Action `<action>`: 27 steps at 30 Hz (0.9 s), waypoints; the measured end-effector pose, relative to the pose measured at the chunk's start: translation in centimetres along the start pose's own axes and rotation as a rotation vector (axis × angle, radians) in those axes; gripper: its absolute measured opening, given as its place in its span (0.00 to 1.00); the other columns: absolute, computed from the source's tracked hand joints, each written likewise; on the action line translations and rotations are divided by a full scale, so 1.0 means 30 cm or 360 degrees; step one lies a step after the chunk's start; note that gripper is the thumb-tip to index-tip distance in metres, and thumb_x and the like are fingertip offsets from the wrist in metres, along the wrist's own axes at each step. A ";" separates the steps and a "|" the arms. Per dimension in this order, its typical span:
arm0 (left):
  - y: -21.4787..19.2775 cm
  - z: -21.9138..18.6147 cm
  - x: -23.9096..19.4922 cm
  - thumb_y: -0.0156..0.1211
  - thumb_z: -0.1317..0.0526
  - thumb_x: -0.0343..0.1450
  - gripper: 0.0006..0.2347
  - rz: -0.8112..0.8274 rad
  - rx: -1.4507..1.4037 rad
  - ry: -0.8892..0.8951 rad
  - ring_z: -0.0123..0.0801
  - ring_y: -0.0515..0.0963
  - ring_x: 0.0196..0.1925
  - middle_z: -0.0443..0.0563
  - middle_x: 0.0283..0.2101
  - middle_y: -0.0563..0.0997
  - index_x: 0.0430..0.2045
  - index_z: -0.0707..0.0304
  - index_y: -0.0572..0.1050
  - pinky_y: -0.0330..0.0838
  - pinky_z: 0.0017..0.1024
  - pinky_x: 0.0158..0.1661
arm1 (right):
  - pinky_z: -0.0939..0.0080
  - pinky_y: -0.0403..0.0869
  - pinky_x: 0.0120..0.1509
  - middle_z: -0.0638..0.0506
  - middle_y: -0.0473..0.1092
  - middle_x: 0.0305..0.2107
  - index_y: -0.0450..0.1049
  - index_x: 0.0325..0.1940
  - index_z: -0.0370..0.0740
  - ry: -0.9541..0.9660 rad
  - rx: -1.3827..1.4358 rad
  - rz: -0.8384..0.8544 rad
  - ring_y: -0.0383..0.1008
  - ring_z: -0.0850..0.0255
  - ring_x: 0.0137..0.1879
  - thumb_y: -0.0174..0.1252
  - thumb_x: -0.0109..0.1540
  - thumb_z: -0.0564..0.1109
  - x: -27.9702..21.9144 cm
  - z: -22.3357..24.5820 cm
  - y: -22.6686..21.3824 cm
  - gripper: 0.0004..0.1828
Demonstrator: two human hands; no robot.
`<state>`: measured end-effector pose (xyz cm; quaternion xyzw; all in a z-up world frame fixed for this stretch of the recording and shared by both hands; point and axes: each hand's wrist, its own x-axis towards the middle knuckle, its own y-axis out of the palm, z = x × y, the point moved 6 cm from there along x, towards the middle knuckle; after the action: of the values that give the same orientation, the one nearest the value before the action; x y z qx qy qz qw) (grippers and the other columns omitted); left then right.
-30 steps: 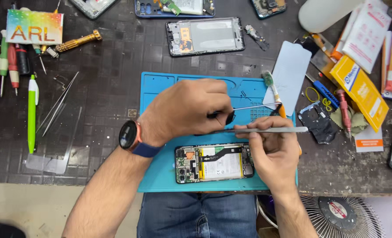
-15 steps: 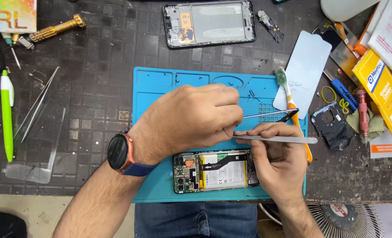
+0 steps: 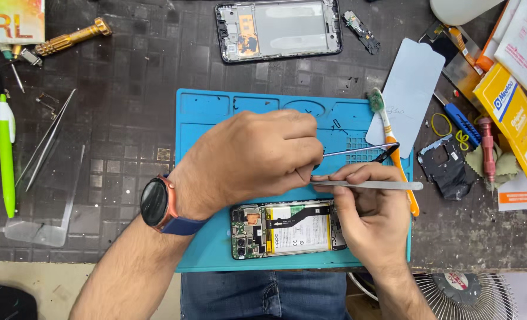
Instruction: The person uses tweezers and a metal pick to remove small components and adhesive residue from a disassembled smartphone frame. They repeatedly lift and place tiny parts on a blue mat while handling the phone chassis and internal components.
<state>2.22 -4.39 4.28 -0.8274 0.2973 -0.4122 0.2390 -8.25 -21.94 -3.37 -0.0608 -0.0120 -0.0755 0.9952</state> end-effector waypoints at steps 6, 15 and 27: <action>0.005 0.003 -0.002 0.68 0.66 0.66 0.07 0.0021 -0.0001 -0.0018 0.37 0.78 0.34 0.48 0.29 0.72 0.23 0.63 0.72 0.74 0.33 0.30 | 0.53 0.82 0.66 0.43 0.67 0.48 0.58 0.52 0.35 0.0003 0.0011 0.0006 0.76 0.58 0.57 0.50 0.66 0.24 -0.001 -0.006 0.001 0.16; 0.009 0.008 -0.002 0.67 0.67 0.66 0.07 0.0012 -0.0032 -0.0037 0.37 0.78 0.34 0.48 0.28 0.72 0.23 0.64 0.73 0.74 0.33 0.30 | 0.54 0.83 0.63 0.42 0.68 0.48 0.57 0.51 0.35 0.0005 -0.0043 0.0091 0.78 0.56 0.56 0.50 0.66 0.24 0.006 -0.004 0.005 0.15; 0.007 0.030 0.002 0.67 0.68 0.66 0.05 -0.0027 -0.0125 -0.0133 0.40 0.79 0.31 0.51 0.29 0.75 0.24 0.65 0.75 0.74 0.35 0.30 | 0.48 0.82 0.66 0.44 0.64 0.48 0.54 0.57 0.36 -0.0145 0.0120 0.0034 0.77 0.53 0.57 0.48 0.71 0.26 -0.007 0.005 -0.004 0.16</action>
<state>2.92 -4.44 3.67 -0.8551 0.2959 -0.3674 0.2151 -8.48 -22.01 -3.22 -0.0269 -0.0595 -0.0614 0.9960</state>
